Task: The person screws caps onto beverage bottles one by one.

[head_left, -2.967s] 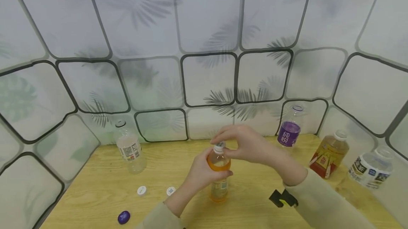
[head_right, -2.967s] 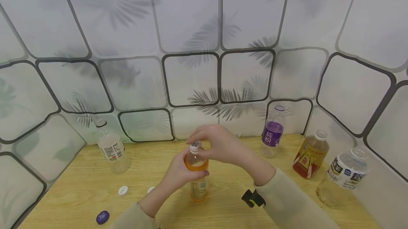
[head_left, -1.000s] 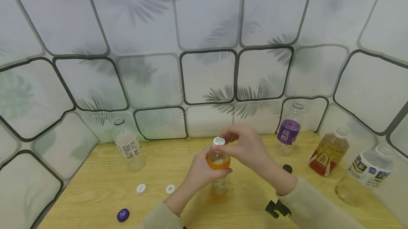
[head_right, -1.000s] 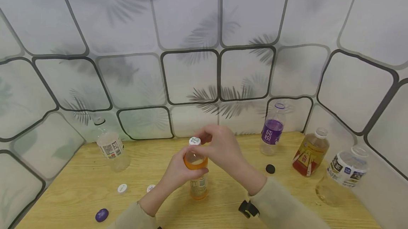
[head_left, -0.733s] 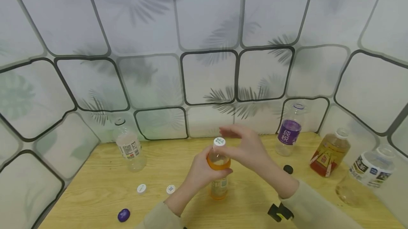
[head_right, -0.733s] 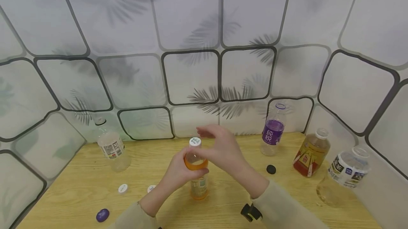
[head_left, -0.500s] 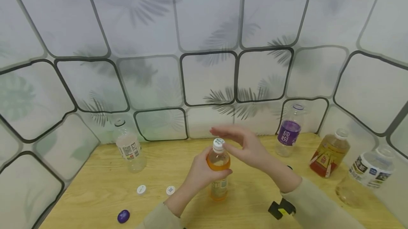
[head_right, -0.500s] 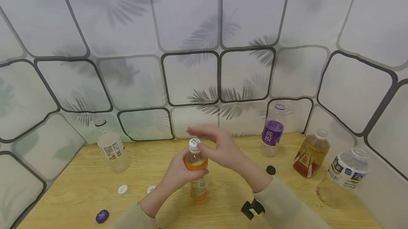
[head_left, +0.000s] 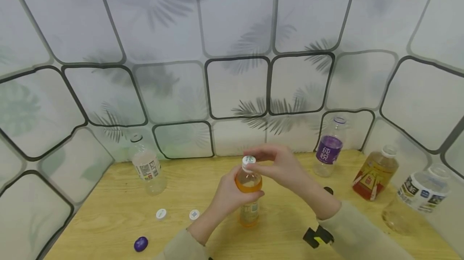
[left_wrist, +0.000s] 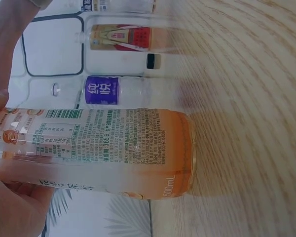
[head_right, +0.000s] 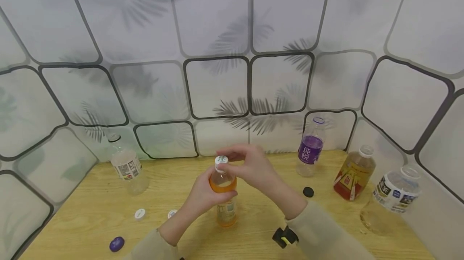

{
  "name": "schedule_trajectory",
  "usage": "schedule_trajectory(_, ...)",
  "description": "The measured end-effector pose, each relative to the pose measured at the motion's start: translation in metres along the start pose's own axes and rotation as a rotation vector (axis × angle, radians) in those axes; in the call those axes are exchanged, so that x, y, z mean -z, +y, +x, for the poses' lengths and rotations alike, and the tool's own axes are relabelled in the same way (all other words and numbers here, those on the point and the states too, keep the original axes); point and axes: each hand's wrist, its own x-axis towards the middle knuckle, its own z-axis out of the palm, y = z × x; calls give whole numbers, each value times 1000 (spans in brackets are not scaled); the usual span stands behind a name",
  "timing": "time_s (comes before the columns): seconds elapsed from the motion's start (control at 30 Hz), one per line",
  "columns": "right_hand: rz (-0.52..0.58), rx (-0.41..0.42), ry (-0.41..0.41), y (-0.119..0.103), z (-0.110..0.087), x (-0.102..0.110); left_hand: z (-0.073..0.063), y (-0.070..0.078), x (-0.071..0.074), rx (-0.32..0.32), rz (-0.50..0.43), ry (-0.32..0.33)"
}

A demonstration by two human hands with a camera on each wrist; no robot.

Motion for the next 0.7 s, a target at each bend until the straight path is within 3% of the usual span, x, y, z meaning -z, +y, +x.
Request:
schedule_trajectory(0.2,-128,3,230,-3,-5,-17,-1,1,-1,18,7,-5)
schedule_trajectory(0.33,-160,14,282,-1,-7,-21,-1,1,-1,23,15,5)
schedule_trajectory(0.47,-80,63,204,6,-8,-17,0,1,-2,16,31,18)
schedule_trajectory(0.7,288,167,-99,17,0,-3,0,0,-1,3,55,20)
